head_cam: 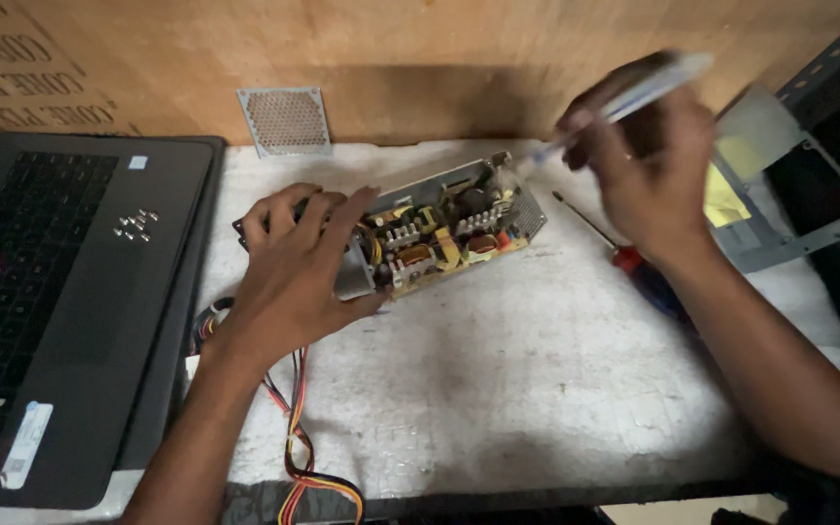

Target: The person cleans the interior of a computer power supply unit using a toothbrush and then uses screwdrivers to remove and reinsert screws. The person handles the power supply unit, a toothbrush, and multiple screwdrivers on a workbench.

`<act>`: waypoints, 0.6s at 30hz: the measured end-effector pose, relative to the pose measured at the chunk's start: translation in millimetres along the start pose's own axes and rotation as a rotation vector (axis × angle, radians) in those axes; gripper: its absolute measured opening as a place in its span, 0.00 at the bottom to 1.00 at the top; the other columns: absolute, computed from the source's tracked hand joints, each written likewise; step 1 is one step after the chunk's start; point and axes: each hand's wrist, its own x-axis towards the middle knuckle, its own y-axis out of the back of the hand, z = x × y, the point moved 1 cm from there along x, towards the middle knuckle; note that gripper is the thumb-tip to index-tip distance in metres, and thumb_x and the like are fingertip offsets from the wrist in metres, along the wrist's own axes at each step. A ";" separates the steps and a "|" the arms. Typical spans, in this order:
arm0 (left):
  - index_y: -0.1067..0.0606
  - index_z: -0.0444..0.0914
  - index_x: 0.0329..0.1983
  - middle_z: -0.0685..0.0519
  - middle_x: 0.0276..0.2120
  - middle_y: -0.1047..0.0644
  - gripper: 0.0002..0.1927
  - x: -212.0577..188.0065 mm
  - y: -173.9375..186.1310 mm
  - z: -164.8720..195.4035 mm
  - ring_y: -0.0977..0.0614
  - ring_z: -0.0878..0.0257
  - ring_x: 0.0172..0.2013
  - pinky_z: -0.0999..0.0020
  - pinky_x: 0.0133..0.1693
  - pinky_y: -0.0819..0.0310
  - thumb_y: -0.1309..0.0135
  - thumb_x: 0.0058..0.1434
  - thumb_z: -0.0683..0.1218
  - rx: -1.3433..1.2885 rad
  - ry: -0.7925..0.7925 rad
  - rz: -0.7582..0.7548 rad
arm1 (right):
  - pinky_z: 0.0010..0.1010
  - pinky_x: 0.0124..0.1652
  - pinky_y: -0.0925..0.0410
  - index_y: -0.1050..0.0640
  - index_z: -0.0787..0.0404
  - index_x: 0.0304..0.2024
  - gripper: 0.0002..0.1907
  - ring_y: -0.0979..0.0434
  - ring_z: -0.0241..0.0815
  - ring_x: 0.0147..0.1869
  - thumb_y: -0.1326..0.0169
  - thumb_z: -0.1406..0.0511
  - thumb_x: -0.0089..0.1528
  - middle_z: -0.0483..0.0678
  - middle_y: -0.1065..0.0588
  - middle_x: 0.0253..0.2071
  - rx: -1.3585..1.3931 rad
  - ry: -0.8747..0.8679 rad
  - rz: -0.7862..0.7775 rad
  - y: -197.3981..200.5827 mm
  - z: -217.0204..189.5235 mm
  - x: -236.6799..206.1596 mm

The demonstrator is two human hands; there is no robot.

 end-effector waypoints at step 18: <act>0.30 0.46 0.65 0.52 0.62 0.33 0.45 -12.5 -12.2 5.9 0.34 0.50 0.59 0.44 0.59 0.50 0.27 0.42 0.57 0.154 -0.148 0.081 | 0.29 0.34 0.20 0.27 0.66 0.39 0.07 0.16 0.44 0.39 0.55 0.74 0.72 0.52 0.23 0.39 0.118 0.110 -0.167 -31.2 -21.7 -29.1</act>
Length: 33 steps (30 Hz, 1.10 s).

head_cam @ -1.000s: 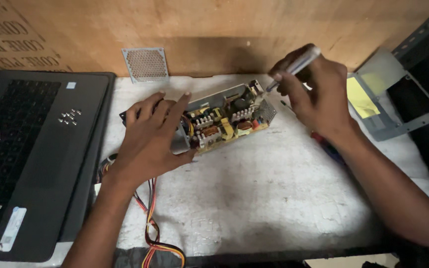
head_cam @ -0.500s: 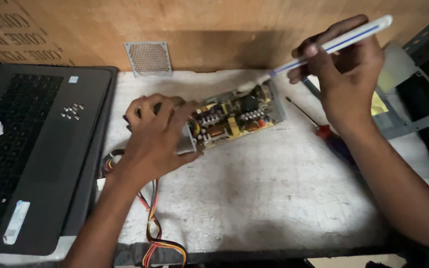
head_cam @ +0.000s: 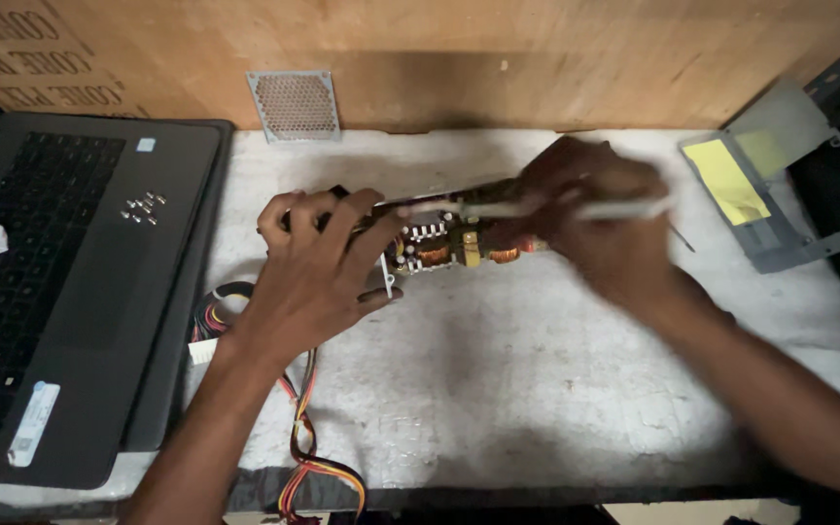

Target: The person cleans the interior of a computer power supply unit using a toothbrush and then uses screwdrivers to remove and reinsert screws. The person handles the power supply unit, a toothbrush, and multiple screwdrivers on a workbench.

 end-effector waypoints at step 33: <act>0.34 0.47 0.68 0.53 0.61 0.35 0.50 2.9 1.4 -0.2 0.34 0.47 0.58 0.45 0.55 0.48 0.26 0.40 0.56 -0.038 0.042 -0.043 | 0.35 0.31 0.29 0.22 0.59 0.33 0.11 0.24 0.45 0.32 0.39 0.64 0.48 0.48 0.22 0.32 -0.510 0.443 -0.384 -38.0 -23.3 -74.3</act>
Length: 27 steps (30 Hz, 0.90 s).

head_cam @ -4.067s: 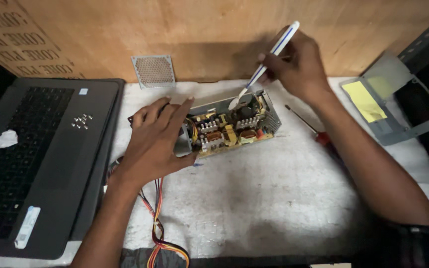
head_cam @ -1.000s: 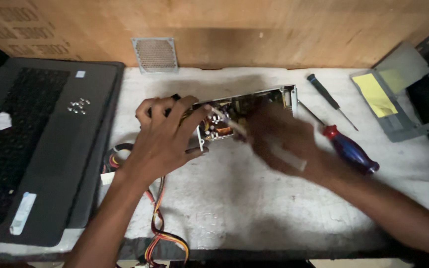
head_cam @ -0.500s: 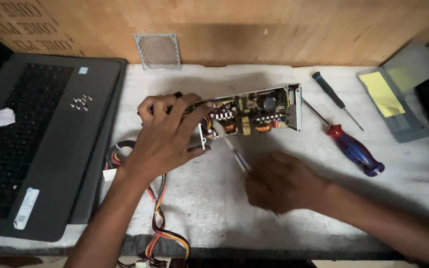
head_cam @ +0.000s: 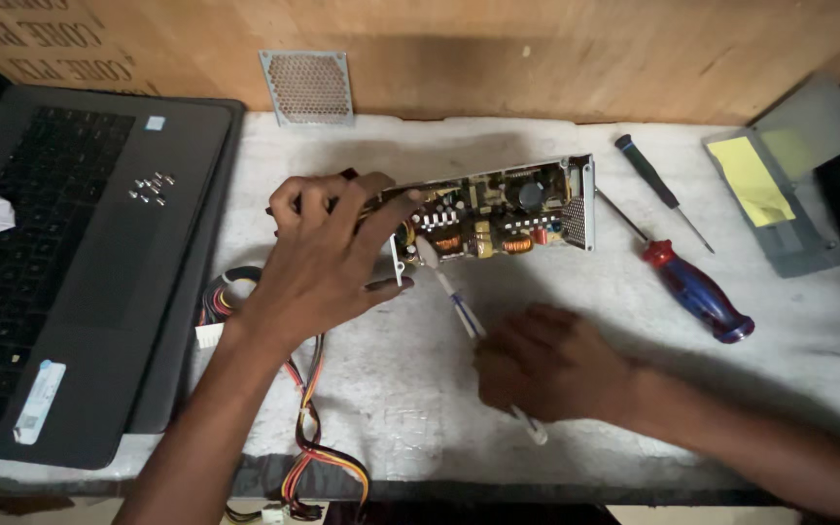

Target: The person cleans the interior of a computer power supply unit using a toothbrush and then uses screwdrivers to remove and reinsert screws. The person handles the power supply unit, a toothbrush, and multiple screwdrivers on a workbench.

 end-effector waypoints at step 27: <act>0.32 0.41 0.65 0.51 0.53 0.29 0.55 1.4 2.0 -1.0 0.31 0.52 0.54 0.47 0.56 0.50 0.27 0.34 0.67 -0.025 0.077 0.098 | 0.34 0.20 0.38 0.27 0.65 0.29 0.08 0.35 0.38 0.19 0.45 0.66 0.56 0.49 0.33 0.23 -0.324 0.153 -0.209 -58.4 -23.9 22.8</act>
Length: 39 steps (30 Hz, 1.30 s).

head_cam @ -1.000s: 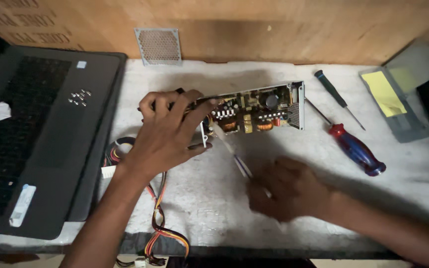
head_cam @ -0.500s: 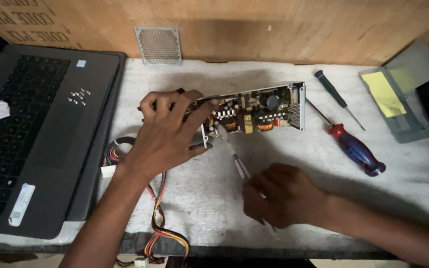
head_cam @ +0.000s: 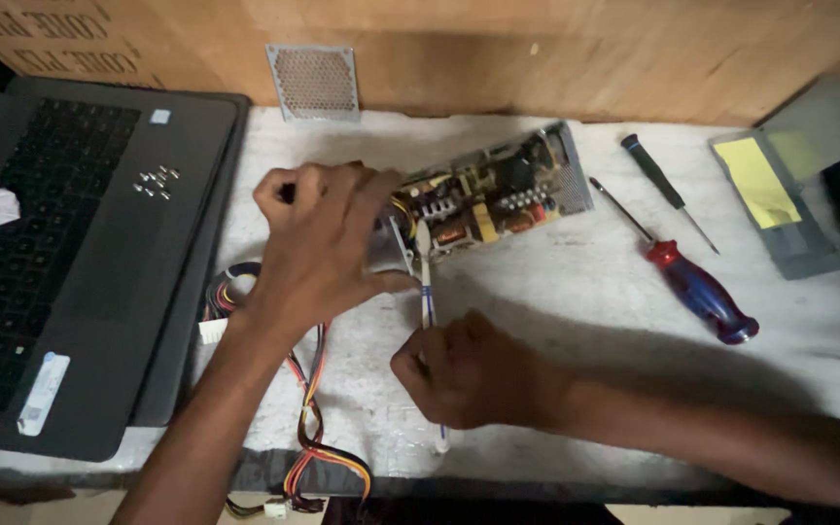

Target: The person cleans the interior of a computer power supply unit using a toothbrush and then uses screwdrivers to remove and reinsert screws. The person handles the power supply unit, a toothbrush, and multiple screwdrivers on a workbench.

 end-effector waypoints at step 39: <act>0.33 0.36 0.67 0.47 0.54 0.25 0.52 4.4 -0.4 -3.4 0.32 0.49 0.55 0.46 0.54 0.50 0.30 0.46 0.68 -0.020 0.076 -0.094 | 0.41 0.24 0.30 0.22 0.69 0.33 0.13 0.27 0.49 0.22 0.42 0.75 0.44 0.51 0.29 0.21 0.366 -0.356 0.255 51.2 70.2 -53.5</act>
